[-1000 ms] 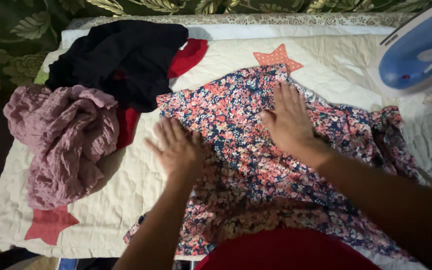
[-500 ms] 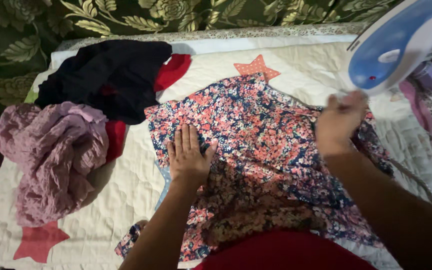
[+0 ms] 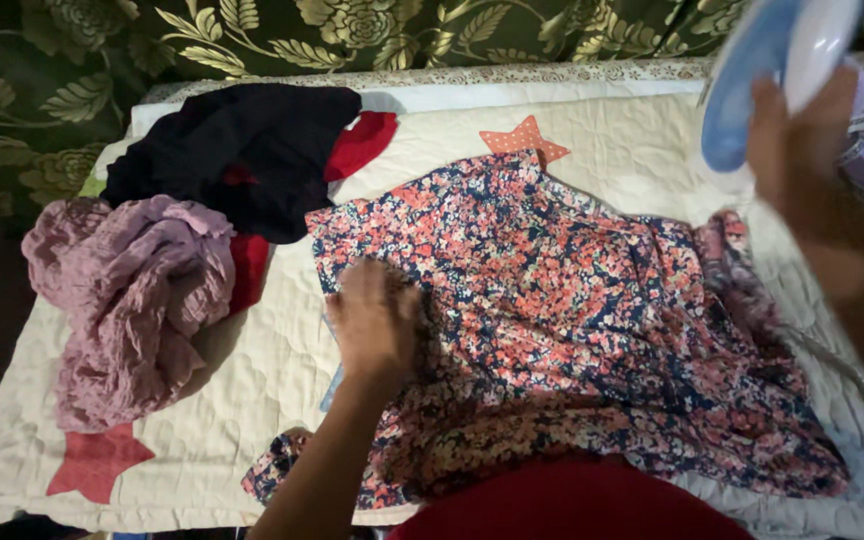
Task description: The person irons a floral-patterned dress laid out on a padded surface. They repeatedly smooth the fabric with one hand while moving a steam iron over the body and sleeves, adjusting the garment's position several times to reach different areas.
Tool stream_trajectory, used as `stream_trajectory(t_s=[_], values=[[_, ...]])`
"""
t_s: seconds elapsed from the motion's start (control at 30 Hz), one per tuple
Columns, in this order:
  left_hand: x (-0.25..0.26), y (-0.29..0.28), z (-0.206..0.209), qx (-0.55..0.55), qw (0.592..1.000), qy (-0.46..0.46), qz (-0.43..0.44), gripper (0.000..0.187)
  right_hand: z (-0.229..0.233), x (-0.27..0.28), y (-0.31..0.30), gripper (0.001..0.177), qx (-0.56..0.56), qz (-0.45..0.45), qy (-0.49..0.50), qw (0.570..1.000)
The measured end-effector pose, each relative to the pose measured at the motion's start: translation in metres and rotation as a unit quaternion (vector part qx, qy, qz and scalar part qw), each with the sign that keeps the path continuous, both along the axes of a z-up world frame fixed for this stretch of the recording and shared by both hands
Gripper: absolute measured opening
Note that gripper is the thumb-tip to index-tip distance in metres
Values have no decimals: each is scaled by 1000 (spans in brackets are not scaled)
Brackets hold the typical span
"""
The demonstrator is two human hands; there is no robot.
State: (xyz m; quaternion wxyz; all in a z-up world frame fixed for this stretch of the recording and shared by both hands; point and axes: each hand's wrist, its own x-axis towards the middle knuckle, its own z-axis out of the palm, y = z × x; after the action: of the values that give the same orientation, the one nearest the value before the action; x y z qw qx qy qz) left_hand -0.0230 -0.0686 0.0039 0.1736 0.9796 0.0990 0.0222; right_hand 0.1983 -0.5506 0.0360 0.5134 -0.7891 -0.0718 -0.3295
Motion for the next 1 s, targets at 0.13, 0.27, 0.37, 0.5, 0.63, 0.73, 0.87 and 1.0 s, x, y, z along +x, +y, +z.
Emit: stream_trajectory(t_s=[0.13, 0.27, 0.37, 0.5, 0.63, 0.73, 0.87, 1.0], values=[[-9, 25, -7, -54, 970, -122, 205, 51, 112, -39, 78, 38, -91, 31, 175, 980], [-3, 50, -23, -181, 928, -141, 293, 54, 162, -71, 170, 41, -259, 159, 378, 874], [-3, 58, -27, -373, 877, -112, 283, 56, 134, -87, 241, 62, -432, 215, 410, 774], [-18, 67, -33, -339, 914, -109, 192, 40, 87, -101, 293, 61, -493, 284, 377, 731], [-21, 74, -33, -322, 927, -91, 170, 32, 71, -87, 318, 61, -479, 256, 370, 754], [-22, 73, -29, -364, 910, -54, 189, 33, 72, -89, 317, 58, -491, 308, 375, 723], [-13, 71, -23, -450, 861, -127, 201, 36, 72, -98, 296, 53, -471, 325, 353, 740], [14, 77, -17, -384, 880, -51, 275, 48, 73, -73, 280, 55, -451, 175, 392, 783]])
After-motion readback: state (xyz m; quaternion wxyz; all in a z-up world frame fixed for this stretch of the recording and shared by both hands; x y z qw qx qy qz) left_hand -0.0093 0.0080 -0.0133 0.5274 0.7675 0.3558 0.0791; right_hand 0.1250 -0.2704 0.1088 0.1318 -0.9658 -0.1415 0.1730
